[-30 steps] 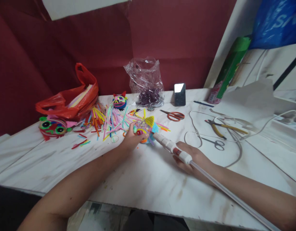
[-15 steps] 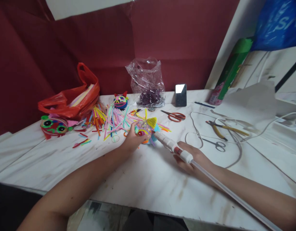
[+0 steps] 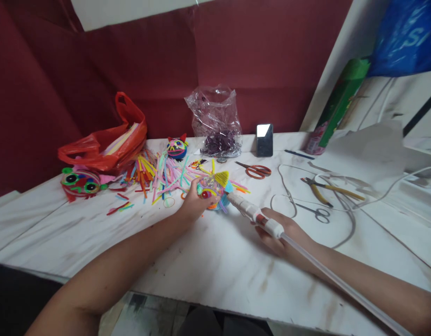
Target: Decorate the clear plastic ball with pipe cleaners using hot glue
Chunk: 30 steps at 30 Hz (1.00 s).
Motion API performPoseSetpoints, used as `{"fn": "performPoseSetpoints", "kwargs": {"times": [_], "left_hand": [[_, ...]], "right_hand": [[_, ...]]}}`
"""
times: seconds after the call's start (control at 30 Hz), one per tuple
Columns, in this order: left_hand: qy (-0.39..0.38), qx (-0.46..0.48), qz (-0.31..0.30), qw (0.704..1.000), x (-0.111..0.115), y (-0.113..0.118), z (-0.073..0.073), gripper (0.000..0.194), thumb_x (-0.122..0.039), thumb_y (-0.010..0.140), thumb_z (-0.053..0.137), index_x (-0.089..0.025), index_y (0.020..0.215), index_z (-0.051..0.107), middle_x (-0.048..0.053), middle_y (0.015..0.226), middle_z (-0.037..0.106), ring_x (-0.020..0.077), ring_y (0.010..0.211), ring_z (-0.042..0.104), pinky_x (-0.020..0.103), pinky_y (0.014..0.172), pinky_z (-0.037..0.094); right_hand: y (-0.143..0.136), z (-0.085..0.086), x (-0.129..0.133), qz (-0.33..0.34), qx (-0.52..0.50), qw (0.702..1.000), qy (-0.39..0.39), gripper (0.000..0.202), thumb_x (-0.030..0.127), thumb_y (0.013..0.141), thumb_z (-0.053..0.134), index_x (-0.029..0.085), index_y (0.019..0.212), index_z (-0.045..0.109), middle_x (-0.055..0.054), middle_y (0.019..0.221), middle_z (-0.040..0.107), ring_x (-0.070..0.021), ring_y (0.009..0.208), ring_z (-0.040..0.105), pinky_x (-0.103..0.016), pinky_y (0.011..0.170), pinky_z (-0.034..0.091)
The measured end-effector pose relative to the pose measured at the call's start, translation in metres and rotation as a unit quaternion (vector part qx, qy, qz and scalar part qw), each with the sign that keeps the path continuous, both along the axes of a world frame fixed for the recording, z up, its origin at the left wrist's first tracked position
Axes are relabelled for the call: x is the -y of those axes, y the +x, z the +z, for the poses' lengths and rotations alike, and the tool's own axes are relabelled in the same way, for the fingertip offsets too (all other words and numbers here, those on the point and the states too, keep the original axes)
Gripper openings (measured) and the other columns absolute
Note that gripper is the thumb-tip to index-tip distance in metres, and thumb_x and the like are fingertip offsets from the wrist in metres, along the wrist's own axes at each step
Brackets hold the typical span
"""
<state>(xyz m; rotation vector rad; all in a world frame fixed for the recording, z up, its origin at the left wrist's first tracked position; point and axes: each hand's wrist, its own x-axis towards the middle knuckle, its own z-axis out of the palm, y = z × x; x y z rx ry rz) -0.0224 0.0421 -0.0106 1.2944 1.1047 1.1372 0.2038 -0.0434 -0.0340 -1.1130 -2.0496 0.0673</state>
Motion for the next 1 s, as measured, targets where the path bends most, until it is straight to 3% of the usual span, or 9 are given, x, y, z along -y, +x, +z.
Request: {"fn": "performPoseSetpoints", "kwargs": {"times": [0.27, 0.57, 1.0], "left_hand": [[-0.007, -0.003, 0.007, 1.000, 0.000, 0.001, 0.000, 0.086, -0.024, 0.059, 0.079, -0.025, 0.134, 0.038, 0.004, 0.096, 0.068, 0.0152, 0.078, 0.065, 0.026, 0.070, 0.052], [0.000, -0.011, 0.012, 1.000, 0.000, 0.001, 0.001, 0.086, -0.024, 0.058, 0.079, -0.025, 0.135, 0.038, 0.004, 0.100, 0.067, 0.0157, 0.082, 0.065, 0.027, 0.072, 0.053], [0.005, 0.004, 0.003, 1.000, 0.003, 0.001, 0.004, 0.079, -0.025, 0.059, 0.079, -0.025, 0.130, 0.042, 0.004, 0.095, 0.067, 0.0166, 0.081, 0.065, 0.028, 0.073, 0.053]], "right_hand": [[-0.001, -0.005, -0.002, -0.003, -0.011, 1.000, 0.001, 0.007, 0.018, 0.077, 0.048, 0.021, 0.076, 0.054, -0.004, 0.066, 0.061, -0.0163, 0.056, 0.060, -0.027, 0.050, 0.047], [0.000, 0.007, 0.007, 0.017, 0.021, 0.998, -0.057, 0.008, 0.016, 0.080, 0.048, 0.020, 0.081, 0.055, -0.005, 0.073, 0.061, -0.0167, 0.063, 0.061, -0.027, 0.057, 0.050], [0.000, -0.003, 0.005, 0.011, 0.029, 0.999, -0.023, 0.010, 0.016, 0.079, 0.046, 0.021, 0.079, 0.054, -0.004, 0.070, 0.059, -0.0156, 0.059, 0.058, -0.027, 0.054, 0.047]]}}
